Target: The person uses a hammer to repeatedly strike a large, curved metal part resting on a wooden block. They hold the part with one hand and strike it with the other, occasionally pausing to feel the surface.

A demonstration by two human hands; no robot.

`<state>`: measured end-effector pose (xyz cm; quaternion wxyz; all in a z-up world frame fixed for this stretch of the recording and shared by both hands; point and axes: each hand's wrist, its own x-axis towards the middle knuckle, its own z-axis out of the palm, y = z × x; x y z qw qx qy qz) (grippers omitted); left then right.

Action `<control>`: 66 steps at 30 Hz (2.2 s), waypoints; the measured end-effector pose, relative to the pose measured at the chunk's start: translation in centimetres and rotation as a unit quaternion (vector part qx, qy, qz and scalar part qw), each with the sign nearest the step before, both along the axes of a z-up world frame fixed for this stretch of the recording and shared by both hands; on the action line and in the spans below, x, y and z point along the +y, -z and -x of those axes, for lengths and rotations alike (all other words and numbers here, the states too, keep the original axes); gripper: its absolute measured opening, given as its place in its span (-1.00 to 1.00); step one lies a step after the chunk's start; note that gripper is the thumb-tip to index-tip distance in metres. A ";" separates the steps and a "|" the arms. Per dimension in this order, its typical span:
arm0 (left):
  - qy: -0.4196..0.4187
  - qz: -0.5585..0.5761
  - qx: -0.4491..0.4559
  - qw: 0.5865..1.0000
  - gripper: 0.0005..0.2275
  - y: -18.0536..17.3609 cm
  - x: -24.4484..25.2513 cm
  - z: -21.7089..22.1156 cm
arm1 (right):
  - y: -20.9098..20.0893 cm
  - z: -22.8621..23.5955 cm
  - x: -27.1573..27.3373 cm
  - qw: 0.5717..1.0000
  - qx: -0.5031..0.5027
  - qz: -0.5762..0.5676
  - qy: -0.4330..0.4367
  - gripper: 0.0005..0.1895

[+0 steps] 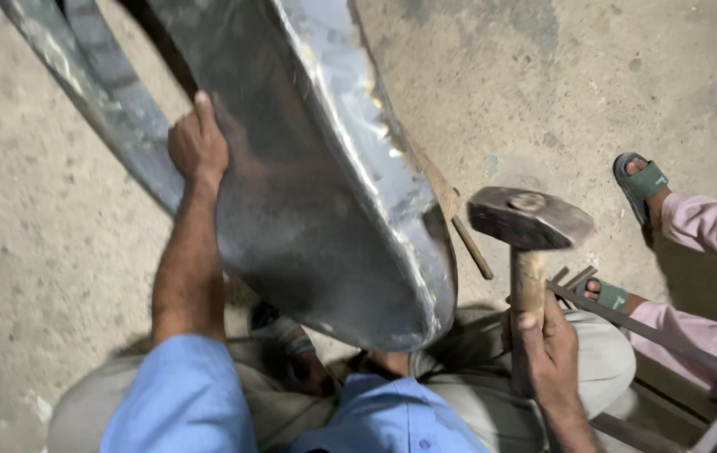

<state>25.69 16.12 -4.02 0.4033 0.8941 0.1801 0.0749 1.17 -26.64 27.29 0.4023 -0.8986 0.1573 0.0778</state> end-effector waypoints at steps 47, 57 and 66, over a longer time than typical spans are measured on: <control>-0.062 -0.006 0.026 0.998 -0.29 0.1 -2.7 -2.3 | -0.4 -1.3 0.9 0.992 -0.074 0.078 -0.064 -0.39; -0.056 0.005 0.070 0.996 -0.27 0.0 -2.5 -0.3 | -0.6 -1.3 1.2 0.988 0.023 0.125 -0.086 -0.55; -0.050 -0.030 -0.019 0.998 -0.36 -1.0 -3.7 -1.0 | -3.1 -2.1 0.7 0.993 -0.048 0.055 -0.097 -0.59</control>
